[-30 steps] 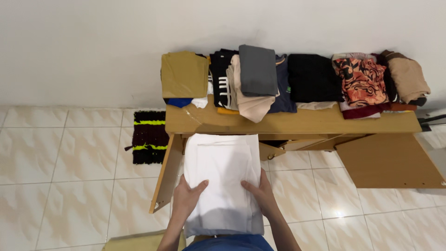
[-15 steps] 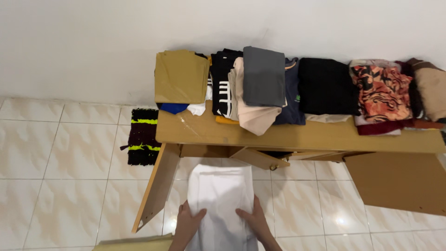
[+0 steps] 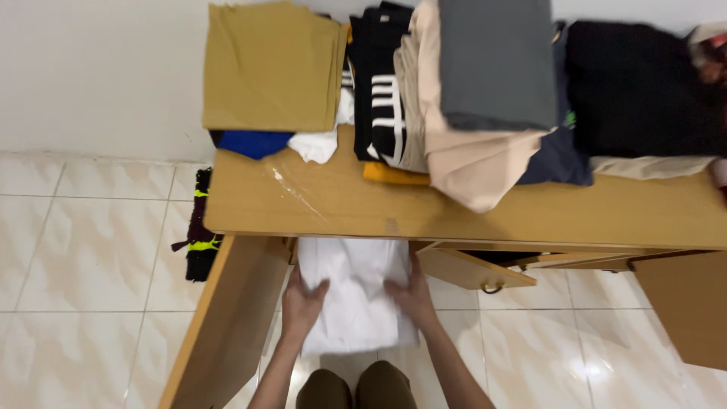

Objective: The person folds various garments on a wooden table and places them into a drawer. They handle shirts, pants, and patterned fabrics, folding each item neatly before stacking or storing them.

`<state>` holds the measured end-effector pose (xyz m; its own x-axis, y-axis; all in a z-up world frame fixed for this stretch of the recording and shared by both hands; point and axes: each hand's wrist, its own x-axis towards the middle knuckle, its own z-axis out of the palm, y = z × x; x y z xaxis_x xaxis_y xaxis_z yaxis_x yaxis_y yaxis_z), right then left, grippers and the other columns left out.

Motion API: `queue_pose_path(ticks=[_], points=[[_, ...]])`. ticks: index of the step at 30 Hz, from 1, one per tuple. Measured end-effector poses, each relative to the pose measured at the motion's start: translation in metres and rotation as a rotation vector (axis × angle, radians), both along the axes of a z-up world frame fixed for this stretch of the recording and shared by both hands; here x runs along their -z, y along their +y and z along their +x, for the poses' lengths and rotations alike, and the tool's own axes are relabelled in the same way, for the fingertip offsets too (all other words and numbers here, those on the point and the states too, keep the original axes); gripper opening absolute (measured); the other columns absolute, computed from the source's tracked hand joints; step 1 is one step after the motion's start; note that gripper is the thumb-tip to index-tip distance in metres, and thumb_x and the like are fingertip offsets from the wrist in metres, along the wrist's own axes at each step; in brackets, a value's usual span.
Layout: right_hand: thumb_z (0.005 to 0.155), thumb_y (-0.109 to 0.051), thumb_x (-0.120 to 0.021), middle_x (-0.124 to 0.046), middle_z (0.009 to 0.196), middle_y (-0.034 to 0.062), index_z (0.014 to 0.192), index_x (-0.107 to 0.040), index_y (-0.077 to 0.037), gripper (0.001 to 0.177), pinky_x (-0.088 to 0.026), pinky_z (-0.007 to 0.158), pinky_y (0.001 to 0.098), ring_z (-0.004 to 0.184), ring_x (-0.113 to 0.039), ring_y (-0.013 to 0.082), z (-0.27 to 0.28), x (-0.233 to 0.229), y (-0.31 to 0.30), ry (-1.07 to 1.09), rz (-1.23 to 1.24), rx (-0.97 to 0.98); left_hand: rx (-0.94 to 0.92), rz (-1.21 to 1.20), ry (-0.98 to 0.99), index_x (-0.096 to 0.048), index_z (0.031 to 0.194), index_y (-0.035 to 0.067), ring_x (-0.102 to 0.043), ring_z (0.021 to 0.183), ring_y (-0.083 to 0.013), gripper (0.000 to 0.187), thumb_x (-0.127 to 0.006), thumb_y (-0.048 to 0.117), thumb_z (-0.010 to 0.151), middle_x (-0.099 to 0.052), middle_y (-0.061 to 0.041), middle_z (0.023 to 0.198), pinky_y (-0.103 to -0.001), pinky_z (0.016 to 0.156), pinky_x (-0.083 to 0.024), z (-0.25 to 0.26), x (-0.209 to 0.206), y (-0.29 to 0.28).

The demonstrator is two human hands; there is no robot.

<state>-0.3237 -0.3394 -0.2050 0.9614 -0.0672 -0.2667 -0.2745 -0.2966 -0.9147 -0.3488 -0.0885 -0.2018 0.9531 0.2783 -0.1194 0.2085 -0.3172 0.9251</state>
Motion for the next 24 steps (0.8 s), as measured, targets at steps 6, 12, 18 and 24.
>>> queue_pose_path(ticks=[6,12,18,24], points=[[0.078,-0.014,-0.073,-0.038,0.154,0.0198,0.157,-0.018,-0.005,0.097,-0.051,0.101,0.0404,0.132,-0.045,0.029,0.115,0.078,-0.005,0.03,0.023,0.166,-0.028,0.035,-0.203,-0.059,0.13,-0.004,-0.066,0.121,-0.029,0.054,-0.08,0.013,0.084,-0.07,-0.023,0.128,-0.039,0.1,-0.051,0.115,0.087,-0.005],[0.08,-0.016,-0.071,-0.039,0.154,0.0193,0.156,-0.021,-0.006,0.092,-0.05,0.102,0.0412,0.132,-0.046,0.0296,0.196,0.118,-0.011,-0.183,0.013,0.21,0.01,0.084,-0.176,-0.068,0.124,0.001,-0.07,0.108,-0.0307,0.031,-0.065,0.016,0.097,-0.074,-0.018,0.117,-0.04,0.091,-0.054,0.208,0.145,-0.012],[0.082,-0.019,-0.069,-0.041,0.153,0.0188,0.155,-0.024,-0.007,0.087,-0.049,0.102,0.0421,0.132,-0.046,0.0302,0.239,0.123,-0.004,-0.304,-0.022,0.24,0.21,0.127,-0.663,-0.057,0.14,0.006,-0.058,0.126,-0.0266,0.046,-0.065,0.021,0.097,-0.063,-0.014,0.139,-0.038,0.106,-0.049,0.282,0.196,-0.02],[0.083,-0.021,-0.067,-0.042,0.152,0.0184,0.154,-0.027,-0.007,0.082,-0.048,0.103,0.0429,0.132,-0.047,0.0307,0.252,0.124,-0.001,-0.347,-0.059,0.236,0.249,-0.322,-0.626,-0.048,0.142,0.01,-0.055,0.128,-0.0259,0.048,-0.063,0.031,0.101,-0.056,-0.011,0.141,-0.039,0.108,-0.048,0.318,0.211,-0.043]])
